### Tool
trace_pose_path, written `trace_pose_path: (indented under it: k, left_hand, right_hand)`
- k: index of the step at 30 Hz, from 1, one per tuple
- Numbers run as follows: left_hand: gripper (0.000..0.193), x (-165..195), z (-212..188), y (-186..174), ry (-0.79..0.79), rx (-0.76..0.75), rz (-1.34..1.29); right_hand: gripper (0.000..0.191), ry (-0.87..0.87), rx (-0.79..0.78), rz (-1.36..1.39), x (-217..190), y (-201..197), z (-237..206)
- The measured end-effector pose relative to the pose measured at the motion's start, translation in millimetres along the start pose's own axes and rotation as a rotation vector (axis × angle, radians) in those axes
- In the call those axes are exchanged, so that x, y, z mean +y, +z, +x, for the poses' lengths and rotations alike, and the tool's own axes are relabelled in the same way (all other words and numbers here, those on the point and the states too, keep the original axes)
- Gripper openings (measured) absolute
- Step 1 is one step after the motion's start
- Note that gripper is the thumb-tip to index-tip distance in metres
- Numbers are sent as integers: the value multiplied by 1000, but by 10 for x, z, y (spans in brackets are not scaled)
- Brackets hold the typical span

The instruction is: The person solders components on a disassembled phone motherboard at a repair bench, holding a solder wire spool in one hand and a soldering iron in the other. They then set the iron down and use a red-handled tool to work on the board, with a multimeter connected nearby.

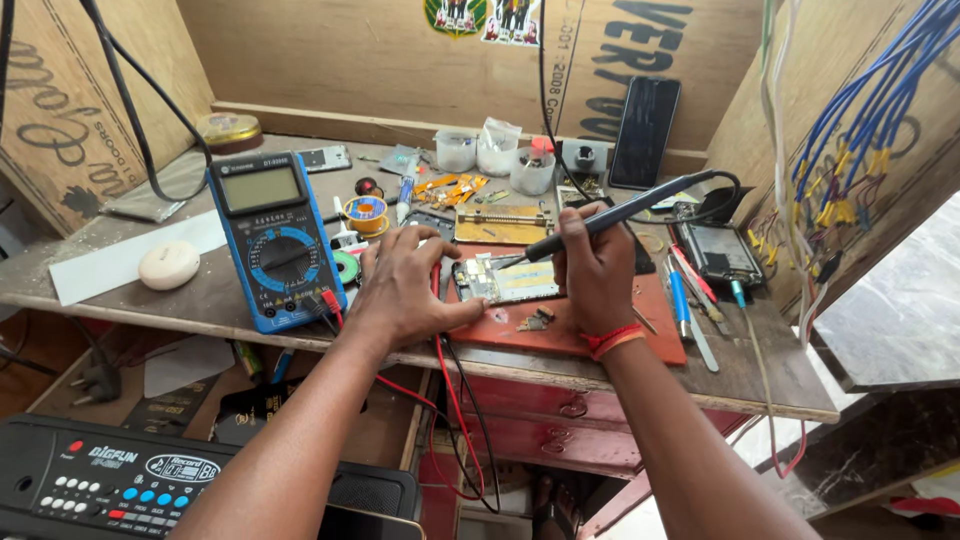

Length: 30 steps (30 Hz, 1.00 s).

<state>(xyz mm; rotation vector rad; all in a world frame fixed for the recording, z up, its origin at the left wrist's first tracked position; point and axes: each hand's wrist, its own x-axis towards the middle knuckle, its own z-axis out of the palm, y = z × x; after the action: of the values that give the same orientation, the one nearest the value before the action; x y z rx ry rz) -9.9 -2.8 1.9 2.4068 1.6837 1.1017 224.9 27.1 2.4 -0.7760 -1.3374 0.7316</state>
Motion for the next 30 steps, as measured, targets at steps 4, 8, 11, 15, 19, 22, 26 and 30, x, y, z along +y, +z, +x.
trace_pose_path:
  k: [4,8,11,15,19,22,26,30]
  left_hand:
    - [70,-10,-1,7,23,1,11]
    - [74,-4,-24,7,34,1,3]
    - [74,-1,-22,-2,20,-10,2]
    - [71,-12,-16,-3,10,-16,14]
    - [65,-35,-21,6,31,2,10]
    - [64,-45,-13,6,14,-16,-1]
    - [65,-41,-13,3,20,-16,7]
    - [65,-43,-18,11,19,-21,7]
  right_hand:
    - [23,-26,15,50,41,3,45]
    - [24,-70,61,-46,54,-17,26]
    - [26,-128,114,-149,60,-28,23]
    - [30,-200,177,-256,87,-36,46]
    - [39,-161,181,-195,118,-44,42]
    - [40,-53,126,-46,106,-34,46]
    - [44,-17,49,-12,73,-10,12]
    - [42,-3,-2,-28,64,3,7]
